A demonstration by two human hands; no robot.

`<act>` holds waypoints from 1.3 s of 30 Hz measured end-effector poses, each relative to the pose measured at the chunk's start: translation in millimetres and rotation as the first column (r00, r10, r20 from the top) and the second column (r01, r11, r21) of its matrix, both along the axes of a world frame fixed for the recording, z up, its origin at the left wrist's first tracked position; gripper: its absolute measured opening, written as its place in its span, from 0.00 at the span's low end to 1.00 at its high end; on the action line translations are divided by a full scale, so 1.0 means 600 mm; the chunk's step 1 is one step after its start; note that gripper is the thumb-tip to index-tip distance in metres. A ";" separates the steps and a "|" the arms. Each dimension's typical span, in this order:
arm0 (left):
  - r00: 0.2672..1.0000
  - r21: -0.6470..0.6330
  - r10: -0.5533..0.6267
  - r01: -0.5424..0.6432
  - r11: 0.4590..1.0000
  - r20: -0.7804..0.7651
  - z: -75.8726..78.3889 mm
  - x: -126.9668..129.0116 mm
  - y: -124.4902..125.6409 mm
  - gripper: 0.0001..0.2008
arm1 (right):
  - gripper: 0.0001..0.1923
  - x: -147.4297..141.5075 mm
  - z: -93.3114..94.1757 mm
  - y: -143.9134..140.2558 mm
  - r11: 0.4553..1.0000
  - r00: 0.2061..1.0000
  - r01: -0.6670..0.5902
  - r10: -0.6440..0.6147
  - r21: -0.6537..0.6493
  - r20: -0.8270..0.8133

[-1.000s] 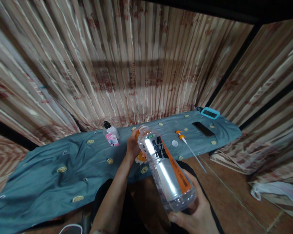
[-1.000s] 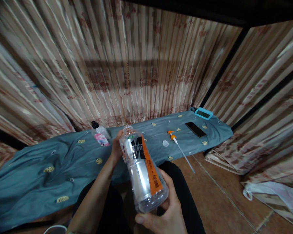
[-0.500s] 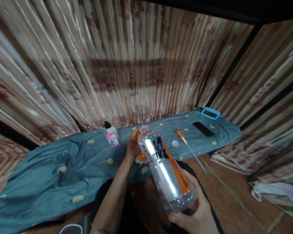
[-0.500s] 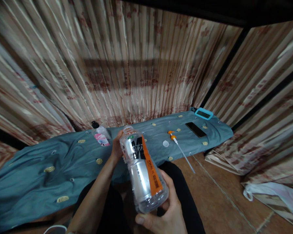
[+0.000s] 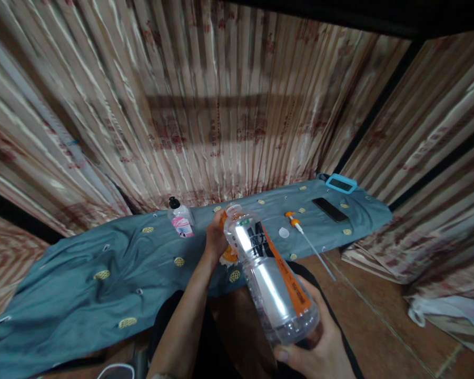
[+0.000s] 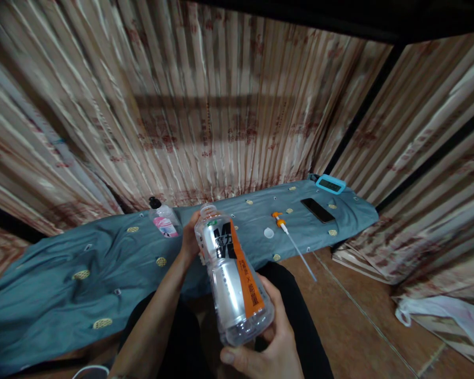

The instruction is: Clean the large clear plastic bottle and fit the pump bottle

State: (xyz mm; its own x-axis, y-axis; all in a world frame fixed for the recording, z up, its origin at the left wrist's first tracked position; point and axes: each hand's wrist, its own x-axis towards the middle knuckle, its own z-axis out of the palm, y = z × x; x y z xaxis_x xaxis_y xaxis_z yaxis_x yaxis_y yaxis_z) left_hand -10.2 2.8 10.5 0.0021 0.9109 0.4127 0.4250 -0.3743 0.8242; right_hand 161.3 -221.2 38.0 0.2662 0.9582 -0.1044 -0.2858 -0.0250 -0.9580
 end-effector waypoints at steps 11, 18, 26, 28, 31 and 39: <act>1.000 -0.007 0.000 0.000 1.000 -0.025 0.003 0.002 0.000 0.16 | 0.54 0.004 -0.008 0.001 1.000 1.000 -0.024 0.024 0.015 -0.003; 1.000 0.010 -0.007 0.007 1.000 -0.011 0.006 0.001 -0.003 0.13 | 0.52 0.002 -0.004 0.003 0.999 1.000 -0.024 0.024 0.026 0.001; 0.999 -0.028 0.030 -0.030 0.999 0.010 0.007 0.004 -0.003 0.14 | 0.52 0.001 -0.003 0.003 1.000 1.000 -0.004 0.004 0.012 0.006; 1.000 -0.028 0.019 -0.019 0.999 0.002 0.008 0.004 -0.004 0.14 | 0.53 0.001 -0.004 0.002 1.000 1.000 -0.016 0.016 0.014 0.006; 1.000 -0.029 0.008 -0.009 1.000 -0.006 0.009 0.003 -0.005 0.14 | 0.52 0.002 -0.006 0.002 1.000 1.000 -0.023 0.023 0.021 0.000; 1.000 -0.032 0.015 -0.015 0.999 -0.015 0.006 0.003 -0.002 0.14 | 0.55 0.003 -0.006 0.002 1.000 0.999 -0.030 0.030 0.005 0.014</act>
State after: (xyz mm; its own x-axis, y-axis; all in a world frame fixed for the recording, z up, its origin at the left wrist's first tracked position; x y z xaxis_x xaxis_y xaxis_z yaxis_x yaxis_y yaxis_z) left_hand -8.4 1.6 14.1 -0.0057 0.9237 0.3831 0.4423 -0.3413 0.8294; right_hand 163.3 -220.0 34.3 0.2384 0.9664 -0.0962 -0.2718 -0.0287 -0.9619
